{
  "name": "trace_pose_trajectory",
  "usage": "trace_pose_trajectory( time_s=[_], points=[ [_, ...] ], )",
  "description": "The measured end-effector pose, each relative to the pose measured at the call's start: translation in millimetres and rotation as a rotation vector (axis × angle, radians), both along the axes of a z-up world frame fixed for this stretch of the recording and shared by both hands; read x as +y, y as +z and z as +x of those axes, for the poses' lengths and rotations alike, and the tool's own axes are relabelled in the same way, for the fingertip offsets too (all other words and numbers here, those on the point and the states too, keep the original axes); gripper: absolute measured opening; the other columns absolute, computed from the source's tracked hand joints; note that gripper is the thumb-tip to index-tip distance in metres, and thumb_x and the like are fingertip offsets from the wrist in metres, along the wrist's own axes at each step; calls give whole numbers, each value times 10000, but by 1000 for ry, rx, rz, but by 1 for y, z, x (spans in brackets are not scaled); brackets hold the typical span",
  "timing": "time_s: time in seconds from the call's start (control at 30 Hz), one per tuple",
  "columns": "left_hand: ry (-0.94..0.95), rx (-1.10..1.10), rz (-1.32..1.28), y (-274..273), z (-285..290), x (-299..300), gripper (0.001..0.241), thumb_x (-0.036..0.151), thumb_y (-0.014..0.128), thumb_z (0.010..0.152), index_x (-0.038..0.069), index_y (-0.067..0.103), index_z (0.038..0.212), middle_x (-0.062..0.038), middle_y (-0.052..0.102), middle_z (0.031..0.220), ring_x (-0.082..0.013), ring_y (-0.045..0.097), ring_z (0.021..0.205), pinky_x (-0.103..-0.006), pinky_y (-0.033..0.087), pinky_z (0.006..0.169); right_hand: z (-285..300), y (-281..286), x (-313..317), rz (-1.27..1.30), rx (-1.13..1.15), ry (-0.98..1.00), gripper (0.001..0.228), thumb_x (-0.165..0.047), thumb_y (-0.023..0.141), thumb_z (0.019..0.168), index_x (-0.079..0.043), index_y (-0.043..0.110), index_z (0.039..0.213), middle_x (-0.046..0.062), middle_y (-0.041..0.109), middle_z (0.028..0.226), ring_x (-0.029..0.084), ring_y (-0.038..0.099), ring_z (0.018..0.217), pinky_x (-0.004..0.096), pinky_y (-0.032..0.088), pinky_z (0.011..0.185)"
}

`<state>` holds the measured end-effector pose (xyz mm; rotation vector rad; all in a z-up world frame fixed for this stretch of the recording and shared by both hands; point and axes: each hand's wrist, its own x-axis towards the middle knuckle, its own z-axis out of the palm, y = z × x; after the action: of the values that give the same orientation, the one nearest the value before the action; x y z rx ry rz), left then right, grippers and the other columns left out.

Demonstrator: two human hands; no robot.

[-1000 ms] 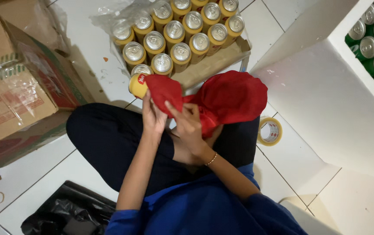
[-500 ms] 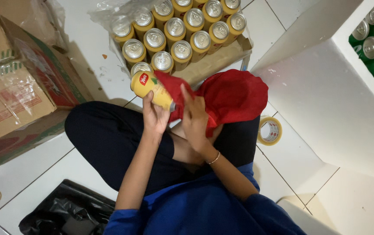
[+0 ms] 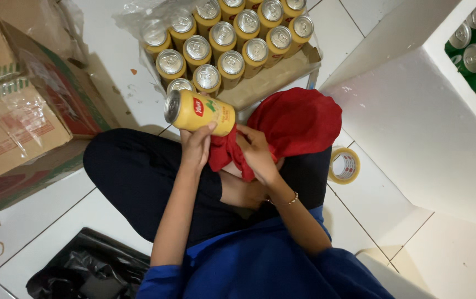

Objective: The person wipes individual beverage cans with a red cloth, removes them from a cardboard tray, and places them into a white cooler.

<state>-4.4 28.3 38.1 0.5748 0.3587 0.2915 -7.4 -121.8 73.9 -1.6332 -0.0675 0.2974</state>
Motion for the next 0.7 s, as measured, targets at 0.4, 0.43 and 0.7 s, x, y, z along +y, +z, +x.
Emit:
trace_pose_trajectory(
  time_s=[0.4,0.43,0.7],
  points=[
    [-75,-104,-219,-23,-2,13,740,55,737,926,219,556,1624,-23,639,1586,-315,621,1486,-639,477,1275,-6,-23,-10,-156,-377,84,238,57,670,1041,85,784,1248,343,670,1221,485,704,1156,593,527,1073],
    [-77,-97,-219,-24,-1,15,729,83,744,932,243,564,1620,-14,638,1598,-298,621,1491,-622,486,1276,-9,-29,-10,-182,-396,108,271,68,668,1026,1,837,1227,245,710,1200,427,734,1124,519,559,1058],
    [-110,-164,-282,-21,-2,15,733,83,729,915,248,587,1615,19,650,1600,-268,599,1517,-627,444,1313,-1,2,-5,-95,-529,66,232,48,666,1055,-22,805,1227,237,659,1239,401,684,1090,540,558,1020]
  ],
)
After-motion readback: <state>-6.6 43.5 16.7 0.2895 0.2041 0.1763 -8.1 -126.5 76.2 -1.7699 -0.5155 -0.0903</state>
